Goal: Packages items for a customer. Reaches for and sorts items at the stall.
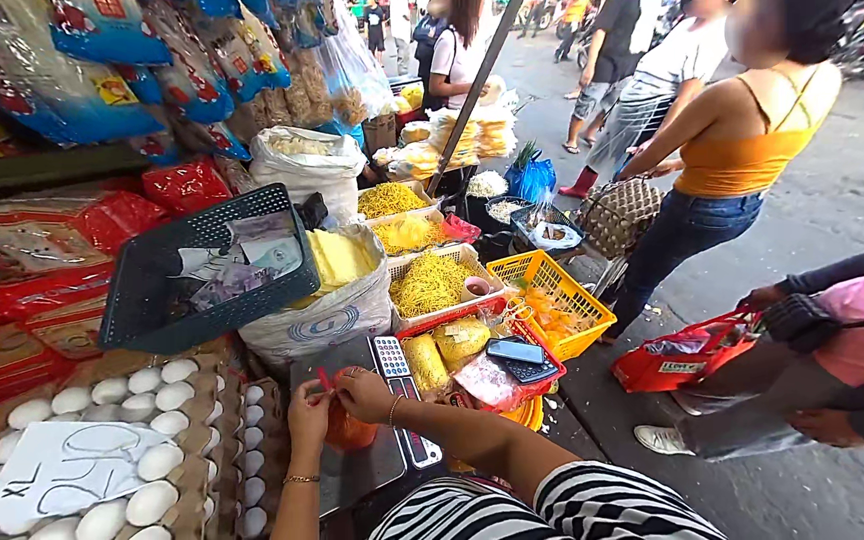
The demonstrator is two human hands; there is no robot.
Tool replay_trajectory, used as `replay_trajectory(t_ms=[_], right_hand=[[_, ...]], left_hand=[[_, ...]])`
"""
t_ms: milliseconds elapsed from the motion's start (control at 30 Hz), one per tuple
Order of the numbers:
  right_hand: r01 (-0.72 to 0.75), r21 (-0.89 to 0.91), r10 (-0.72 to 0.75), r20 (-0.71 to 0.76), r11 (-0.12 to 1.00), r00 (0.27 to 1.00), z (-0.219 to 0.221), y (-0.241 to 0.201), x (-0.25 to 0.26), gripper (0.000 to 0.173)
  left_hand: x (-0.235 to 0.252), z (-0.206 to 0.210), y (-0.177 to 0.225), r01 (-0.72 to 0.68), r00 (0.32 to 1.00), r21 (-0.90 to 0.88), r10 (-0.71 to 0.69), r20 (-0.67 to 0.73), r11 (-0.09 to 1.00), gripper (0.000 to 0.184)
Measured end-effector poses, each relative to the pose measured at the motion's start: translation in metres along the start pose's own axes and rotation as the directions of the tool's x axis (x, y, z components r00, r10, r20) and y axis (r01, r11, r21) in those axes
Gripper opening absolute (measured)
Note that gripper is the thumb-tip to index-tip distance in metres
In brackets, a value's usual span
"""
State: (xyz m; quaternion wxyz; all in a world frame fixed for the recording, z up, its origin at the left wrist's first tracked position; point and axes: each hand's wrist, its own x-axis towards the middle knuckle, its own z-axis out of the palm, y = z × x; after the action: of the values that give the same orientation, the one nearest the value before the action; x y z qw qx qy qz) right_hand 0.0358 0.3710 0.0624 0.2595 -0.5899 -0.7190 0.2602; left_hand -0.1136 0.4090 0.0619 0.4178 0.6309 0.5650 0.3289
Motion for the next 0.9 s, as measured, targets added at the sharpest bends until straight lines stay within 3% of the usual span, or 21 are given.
replay_trajectory(t_ms=[67, 100, 300, 367, 433, 567, 667, 733, 800, 900], right_hand=[[-0.010, 0.012, 0.010, -0.010, 1.000, 1.000, 0.002, 0.002, 0.000, 0.026], [-0.013, 0.022, 0.014, -0.018, 1.000, 1.000, 0.003, 0.003, -0.001, 0.027], [-0.013, 0.033, 0.014, -0.021, 0.999, 1.000, 0.000, 0.005, -0.003, 0.028], [-0.008, 0.020, 0.008, 0.003, 1.000, 1.000, -0.001, 0.005, -0.003, 0.028], [0.023, -0.002, -0.023, 0.017, 1.000, 1.000, -0.002, 0.006, -0.005, 0.029], [0.147, 0.026, -0.147, 0.013, 0.989, 0.989, -0.005, 0.017, -0.008, 0.028], [0.229, 0.065, -0.231, 0.022, 0.971, 0.973, -0.007, 0.020, -0.012, 0.026], [0.227, 0.050, -0.231, 0.091, 0.972, 0.969, -0.008, 0.020, -0.011, 0.034], [0.215, 0.023, -0.216, 0.154, 0.976, 0.964, -0.011, 0.021, -0.006, 0.033], [0.259, 0.003, -0.256, 0.175, 0.966, 0.951, -0.022, 0.030, -0.001, 0.029]], left_hand=[[-0.001, 0.000, -0.001, -0.054, 0.999, 0.078, 0.054, 0.005, 0.995, 0.017], [-0.003, 0.000, -0.001, -0.086, 0.996, 0.121, 0.083, 0.029, 0.989, 0.015], [-0.014, -0.004, 0.009, -0.200, 0.973, 0.310, 0.150, 0.176, 0.929, 0.026], [-0.014, -0.002, 0.009, -0.177, 0.977, 0.336, 0.125, 0.171, 0.925, 0.024], [-0.011, -0.005, 0.005, -0.125, 0.976, 0.246, 0.074, 0.207, 0.961, 0.021], [-0.016, -0.018, 0.013, 0.155, 0.918, -0.019, -0.137, 0.371, 0.988, 0.018], [-0.023, -0.014, 0.018, 0.265, 0.922, -0.111, -0.218, 0.320, 0.958, 0.017], [-0.028, -0.007, 0.017, 0.254, 0.944, -0.109, -0.222, 0.243, 0.961, 0.017], [-0.030, 0.000, 0.018, 0.195, 0.968, -0.022, -0.188, 0.164, 0.981, 0.018], [-0.028, 0.007, 0.029, 0.105, 0.989, 0.248, -0.128, 0.080, 0.963, 0.023]])
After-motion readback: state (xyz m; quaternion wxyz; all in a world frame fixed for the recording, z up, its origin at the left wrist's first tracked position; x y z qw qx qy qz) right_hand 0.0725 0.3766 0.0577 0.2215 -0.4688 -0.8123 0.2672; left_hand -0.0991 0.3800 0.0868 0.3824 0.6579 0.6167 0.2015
